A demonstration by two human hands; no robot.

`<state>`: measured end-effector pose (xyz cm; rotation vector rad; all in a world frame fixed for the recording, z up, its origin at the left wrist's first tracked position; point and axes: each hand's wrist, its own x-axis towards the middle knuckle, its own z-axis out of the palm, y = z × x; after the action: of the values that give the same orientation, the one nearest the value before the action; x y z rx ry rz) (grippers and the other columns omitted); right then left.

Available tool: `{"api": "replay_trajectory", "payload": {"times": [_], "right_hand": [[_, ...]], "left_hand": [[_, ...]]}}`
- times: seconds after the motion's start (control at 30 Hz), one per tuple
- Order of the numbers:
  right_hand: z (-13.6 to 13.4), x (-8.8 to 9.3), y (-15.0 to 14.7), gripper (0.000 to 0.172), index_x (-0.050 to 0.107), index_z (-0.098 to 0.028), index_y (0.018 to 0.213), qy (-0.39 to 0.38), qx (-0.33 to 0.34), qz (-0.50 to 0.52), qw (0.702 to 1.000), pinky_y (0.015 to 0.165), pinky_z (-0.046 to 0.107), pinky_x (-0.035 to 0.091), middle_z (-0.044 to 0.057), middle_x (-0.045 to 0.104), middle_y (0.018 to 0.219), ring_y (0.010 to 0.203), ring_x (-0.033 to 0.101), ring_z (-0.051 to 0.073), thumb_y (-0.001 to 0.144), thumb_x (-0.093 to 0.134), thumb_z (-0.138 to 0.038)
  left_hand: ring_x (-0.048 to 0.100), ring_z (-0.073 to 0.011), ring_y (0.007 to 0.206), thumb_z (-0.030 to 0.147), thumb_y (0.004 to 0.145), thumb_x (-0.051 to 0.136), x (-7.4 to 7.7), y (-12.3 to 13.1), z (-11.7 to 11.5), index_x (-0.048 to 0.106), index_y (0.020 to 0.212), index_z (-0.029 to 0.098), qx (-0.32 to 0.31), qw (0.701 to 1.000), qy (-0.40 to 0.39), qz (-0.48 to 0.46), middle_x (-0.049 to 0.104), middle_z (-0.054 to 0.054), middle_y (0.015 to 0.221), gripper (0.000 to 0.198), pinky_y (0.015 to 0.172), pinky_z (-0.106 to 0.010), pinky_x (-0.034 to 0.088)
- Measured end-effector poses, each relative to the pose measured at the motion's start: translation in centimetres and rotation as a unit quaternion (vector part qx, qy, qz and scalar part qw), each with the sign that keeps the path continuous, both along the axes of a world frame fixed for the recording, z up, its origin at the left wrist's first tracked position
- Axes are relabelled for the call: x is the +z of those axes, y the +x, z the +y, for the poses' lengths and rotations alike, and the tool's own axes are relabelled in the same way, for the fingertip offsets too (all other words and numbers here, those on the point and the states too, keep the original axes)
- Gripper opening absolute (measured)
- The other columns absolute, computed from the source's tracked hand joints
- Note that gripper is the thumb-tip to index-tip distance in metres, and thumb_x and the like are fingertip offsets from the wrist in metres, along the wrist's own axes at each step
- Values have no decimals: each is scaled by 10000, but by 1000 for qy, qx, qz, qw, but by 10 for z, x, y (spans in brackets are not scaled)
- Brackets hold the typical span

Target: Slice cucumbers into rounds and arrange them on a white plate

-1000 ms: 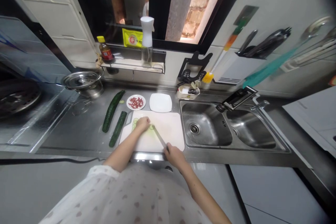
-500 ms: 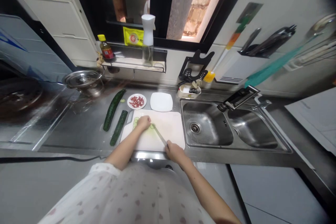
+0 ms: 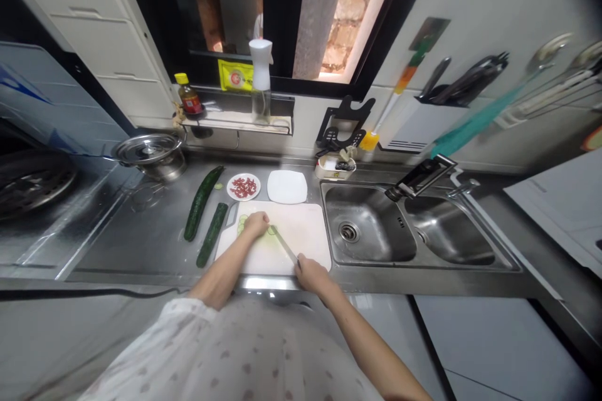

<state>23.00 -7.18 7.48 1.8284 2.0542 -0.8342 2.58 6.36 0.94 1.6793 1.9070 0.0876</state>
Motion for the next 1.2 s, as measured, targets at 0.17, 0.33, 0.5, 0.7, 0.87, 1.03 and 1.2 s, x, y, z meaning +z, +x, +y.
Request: {"api": "replay_trajectory", "payload": {"times": [0.17, 0.33, 0.5, 0.7, 0.87, 1.03, 1.2], "right_hand": [[-3, 0, 0, 258, 524, -186, 1092, 8, 2, -1, 1000, 665, 286, 380, 126, 675, 1022, 919, 641, 230, 927, 345, -270], [-1, -1, -1, 260, 526, -186, 1081, 6, 3, -2, 1000, 658, 297, 388, 135, 677, 1017, 909, 646, 243, 925, 338, -274], [0, -7, -1, 268, 525, -181, 1093, 13, 2, 1, 1000, 658, 300, 392, 137, 678, 1007, 909, 647, 249, 916, 342, -265], [-1, -8, -3, 269, 530, -177, 1090, 18, 2, 1, 1000, 667, 297, 392, 138, 680, 1000, 910, 647, 245, 921, 342, -267], [-4, -5, 0, 270, 525, -184, 1108, 8, -2, -3, 1000, 687, 298, 392, 138, 679, 1009, 922, 643, 243, 930, 351, -289], [-2, -2, -1, 265, 515, -188, 1115, -5, -3, -8, 1000, 676, 282, 381, 127, 677, 1017, 913, 642, 223, 944, 338, -285], [2, 3, -4, 250, 521, -185, 1101, -5, 1, -4, 1000, 674, 283, 373, 125, 673, 1028, 920, 634, 222, 940, 346, -263]], "left_hand": [[632, -175, 974, 196, 747, 640, -3, 0, 1, 670, 943, 214, 2, 1000, 3, 2, 711, -51, 989, 199, 814, -229, 431], [635, -176, 972, 200, 740, 652, -4, 2, 1, 670, 927, 219, 3, 1000, 4, 2, 712, -48, 988, 189, 819, -233, 432], [633, -181, 985, 220, 728, 673, -4, 2, 1, 671, 921, 223, 2, 1000, 5, 1, 711, -48, 1007, 192, 817, -234, 434], [632, -179, 997, 242, 731, 679, -6, 1, 3, 670, 929, 228, 5, 1000, 2, 2, 713, -47, 1006, 199, 823, -231, 435], [639, -183, 984, 224, 737, 662, -6, 1, 3, 670, 920, 225, 3, 1000, 1, 3, 715, -51, 994, 183, 813, -237, 442], [640, -186, 991, 231, 740, 665, -4, 2, 2, 665, 924, 221, 7, 1000, 0, 1, 714, -57, 986, 184, 823, -238, 442], [640, -195, 990, 237, 749, 655, 1, 2, 1, 668, 918, 212, 4, 1000, -2, -1, 713, -65, 984, 172, 823, -246, 445]]}}
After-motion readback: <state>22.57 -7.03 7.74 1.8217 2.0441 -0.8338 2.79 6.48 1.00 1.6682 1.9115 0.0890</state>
